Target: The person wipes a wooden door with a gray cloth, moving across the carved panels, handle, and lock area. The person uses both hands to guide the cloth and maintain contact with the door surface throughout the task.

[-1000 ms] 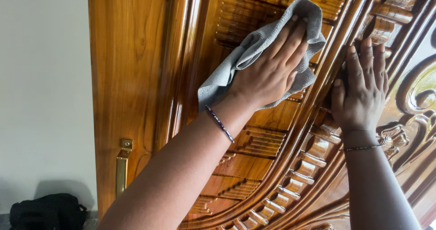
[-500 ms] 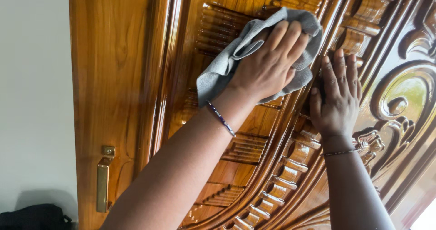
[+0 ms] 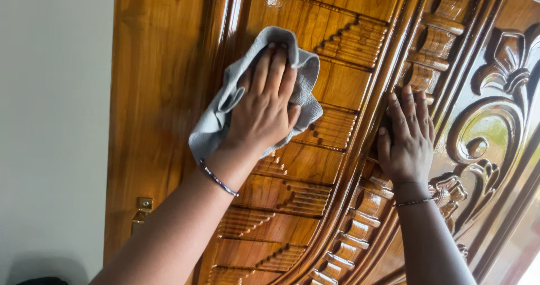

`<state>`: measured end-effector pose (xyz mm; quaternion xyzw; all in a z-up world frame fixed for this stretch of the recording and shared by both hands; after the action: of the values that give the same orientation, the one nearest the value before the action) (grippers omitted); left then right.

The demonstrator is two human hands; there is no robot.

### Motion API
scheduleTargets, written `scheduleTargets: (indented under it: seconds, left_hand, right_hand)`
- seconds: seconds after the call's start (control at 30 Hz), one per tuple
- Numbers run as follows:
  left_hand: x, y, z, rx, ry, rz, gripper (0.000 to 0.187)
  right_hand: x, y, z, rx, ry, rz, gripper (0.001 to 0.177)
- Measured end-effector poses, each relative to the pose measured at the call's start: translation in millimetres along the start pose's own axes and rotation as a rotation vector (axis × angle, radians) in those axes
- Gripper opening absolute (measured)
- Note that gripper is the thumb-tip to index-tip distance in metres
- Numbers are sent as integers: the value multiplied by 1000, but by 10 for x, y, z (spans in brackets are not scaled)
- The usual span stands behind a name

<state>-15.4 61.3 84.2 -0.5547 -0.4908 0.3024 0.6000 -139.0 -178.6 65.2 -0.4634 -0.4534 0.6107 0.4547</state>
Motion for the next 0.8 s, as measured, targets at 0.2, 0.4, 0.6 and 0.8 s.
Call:
scheduleTargets:
  seconds: [0.2,0.4,0.6,0.8]
  left_hand:
    - [-582,482,-72,132,-40,-207,75]
    - [-1158,623,-170,90,53,-403,76]
    - [-842,611,-209,65,218,-322,82]
    - [-143,225,-77,78,76,-58,87]
  right_hand:
    - [7,11,-15,8,0,-13,64]
    - [18,17,-6,32,-18,-13,65]
    - [-9,14,11,17,-24,3,65]
    - [-24,21,-9,22,-21,-1,65]
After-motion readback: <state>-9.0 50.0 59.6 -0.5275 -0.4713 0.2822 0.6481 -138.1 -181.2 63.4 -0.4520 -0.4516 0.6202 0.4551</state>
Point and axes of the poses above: each hand's wrist, its own y-axis away from the middle knuckle, its own z-axis out of the back of the hand, x = y × z, the point moved 6 cm from there along -y, towards the middle knuckle, and after that the axes turned 15 degrees about -y, right-handed, at the moved point
